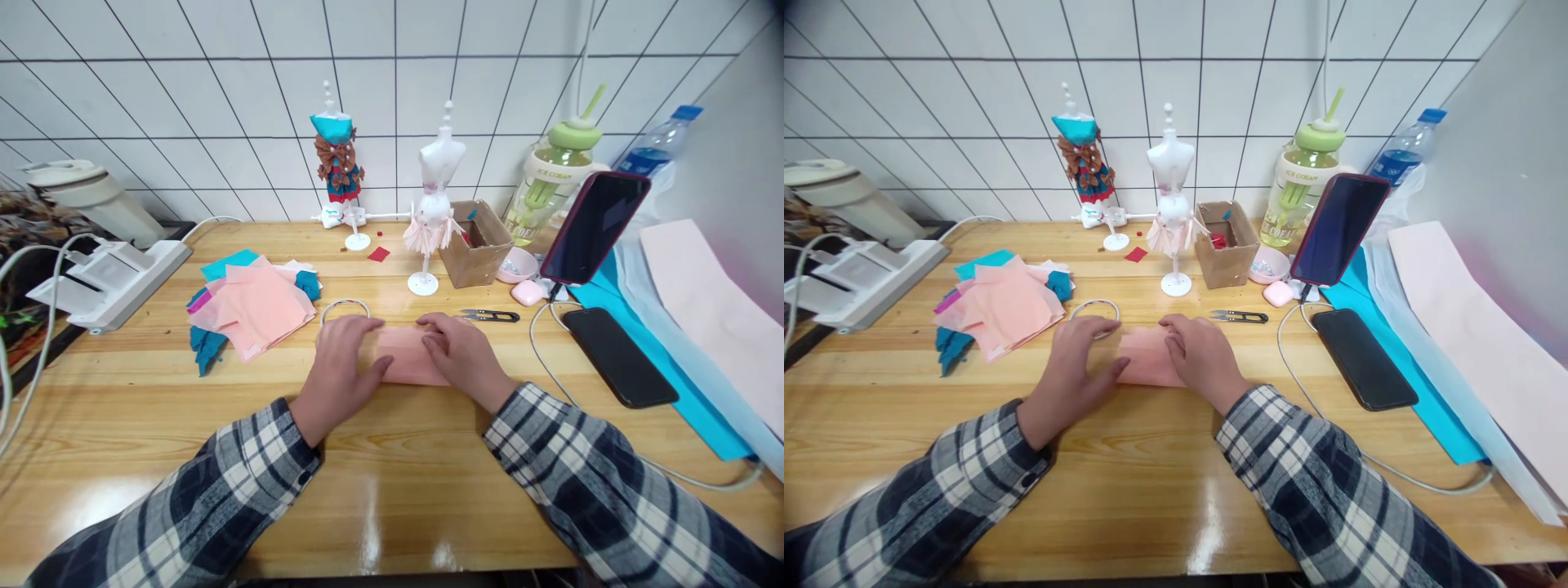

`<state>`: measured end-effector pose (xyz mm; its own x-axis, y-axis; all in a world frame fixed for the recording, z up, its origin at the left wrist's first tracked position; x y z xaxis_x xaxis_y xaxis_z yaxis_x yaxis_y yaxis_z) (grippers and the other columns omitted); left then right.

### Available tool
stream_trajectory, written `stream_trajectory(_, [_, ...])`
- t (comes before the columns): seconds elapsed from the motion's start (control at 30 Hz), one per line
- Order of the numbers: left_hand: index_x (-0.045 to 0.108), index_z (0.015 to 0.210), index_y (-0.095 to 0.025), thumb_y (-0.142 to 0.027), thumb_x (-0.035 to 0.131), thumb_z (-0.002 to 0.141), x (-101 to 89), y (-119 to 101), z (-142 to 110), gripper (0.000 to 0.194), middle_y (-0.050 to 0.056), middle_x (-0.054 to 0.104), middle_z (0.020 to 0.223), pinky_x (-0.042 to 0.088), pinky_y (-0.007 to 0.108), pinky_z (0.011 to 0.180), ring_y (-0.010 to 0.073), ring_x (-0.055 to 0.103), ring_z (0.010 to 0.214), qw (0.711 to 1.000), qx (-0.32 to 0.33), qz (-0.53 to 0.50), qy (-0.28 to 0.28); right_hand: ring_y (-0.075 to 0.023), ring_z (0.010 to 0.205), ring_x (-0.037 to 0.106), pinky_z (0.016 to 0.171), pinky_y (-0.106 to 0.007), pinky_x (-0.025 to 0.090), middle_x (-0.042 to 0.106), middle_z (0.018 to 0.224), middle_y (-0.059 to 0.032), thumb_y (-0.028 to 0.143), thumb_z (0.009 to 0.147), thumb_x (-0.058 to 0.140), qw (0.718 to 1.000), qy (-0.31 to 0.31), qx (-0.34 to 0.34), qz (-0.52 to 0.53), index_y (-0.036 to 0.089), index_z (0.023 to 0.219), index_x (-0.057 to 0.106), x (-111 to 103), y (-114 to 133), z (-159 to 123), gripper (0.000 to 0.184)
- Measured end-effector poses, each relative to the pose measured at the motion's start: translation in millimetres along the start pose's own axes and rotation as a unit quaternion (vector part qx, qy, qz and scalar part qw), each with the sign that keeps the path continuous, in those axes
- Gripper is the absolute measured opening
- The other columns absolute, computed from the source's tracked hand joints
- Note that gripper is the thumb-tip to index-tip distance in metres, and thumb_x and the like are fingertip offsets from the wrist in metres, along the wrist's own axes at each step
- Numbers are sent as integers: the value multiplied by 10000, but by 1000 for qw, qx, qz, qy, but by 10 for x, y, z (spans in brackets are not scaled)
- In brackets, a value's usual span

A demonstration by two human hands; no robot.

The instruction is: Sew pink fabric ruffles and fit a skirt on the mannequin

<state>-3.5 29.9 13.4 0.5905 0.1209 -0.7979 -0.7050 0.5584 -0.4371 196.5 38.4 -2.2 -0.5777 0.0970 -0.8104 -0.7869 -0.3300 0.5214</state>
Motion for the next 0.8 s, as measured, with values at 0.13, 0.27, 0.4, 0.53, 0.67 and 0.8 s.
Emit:
stream_trajectory(0.13, [505,1299,-194,-363,576,855,100,-288,-151,480,120,576,1301,360,451,1020,291,519,1171,978,123,68,153,-206,889,634,795,-327,455,710,1005,-54,187,871,498,999,33,-2,-10,202,1156,595,35,-18,83,302])
stream_trajectory(0.27, [297,1465,-143,-492,473,902,197,-397,-272,686,141,435,1471,239,451,1133,292,384,1354,960,160,99,206,-209,884,636,778,-317,451,715,967,-54,192,865,505,998,40,17,-37,210,1154,600,56,-31,102,304])
stream_trajectory(0.4, [242,1493,-137,-585,359,917,257,-338,-318,739,144,330,1531,182,454,1159,296,283,1420,956,148,106,230,-210,900,633,797,-322,449,714,982,-56,195,866,501,998,29,36,-33,210,1141,605,75,-65,113,294])
stream_trajectory(0.53, [240,1500,-168,-608,328,916,288,-313,-334,736,147,298,1543,173,471,1162,302,245,1436,952,137,105,252,-210,881,633,795,-330,452,710,969,-51,192,869,489,998,27,49,-26,211,1134,603,105,-87,120,289])
stream_trajectory(0.67, [250,1496,-158,-600,331,919,303,-331,-336,732,174,297,1538,198,468,1156,297,242,1438,950,138,102,261,-222,932,604,844,-351,445,689,1006,-67,155,861,485,999,8,32,-37,191,1118,605,124,-76,122,287])
stream_trajectory(0.8, [277,1485,-161,-586,367,914,295,-338,-326,717,173,299,1538,224,474,1146,304,248,1435,953,138,93,253,-262,1049,520,925,-397,402,629,1089,-111,147,852,519,996,-37,-4,-82,181,1127,612,54,-67,118,293])
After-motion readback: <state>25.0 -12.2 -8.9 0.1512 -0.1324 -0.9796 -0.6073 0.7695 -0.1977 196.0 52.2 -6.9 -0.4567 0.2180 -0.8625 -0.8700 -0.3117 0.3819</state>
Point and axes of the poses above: each hand's wrist, its own z-axis towards the middle knuckle, its own x-axis out of the palm, y = z × x, the point moved 3 cm from there along z, towards the middle knuckle
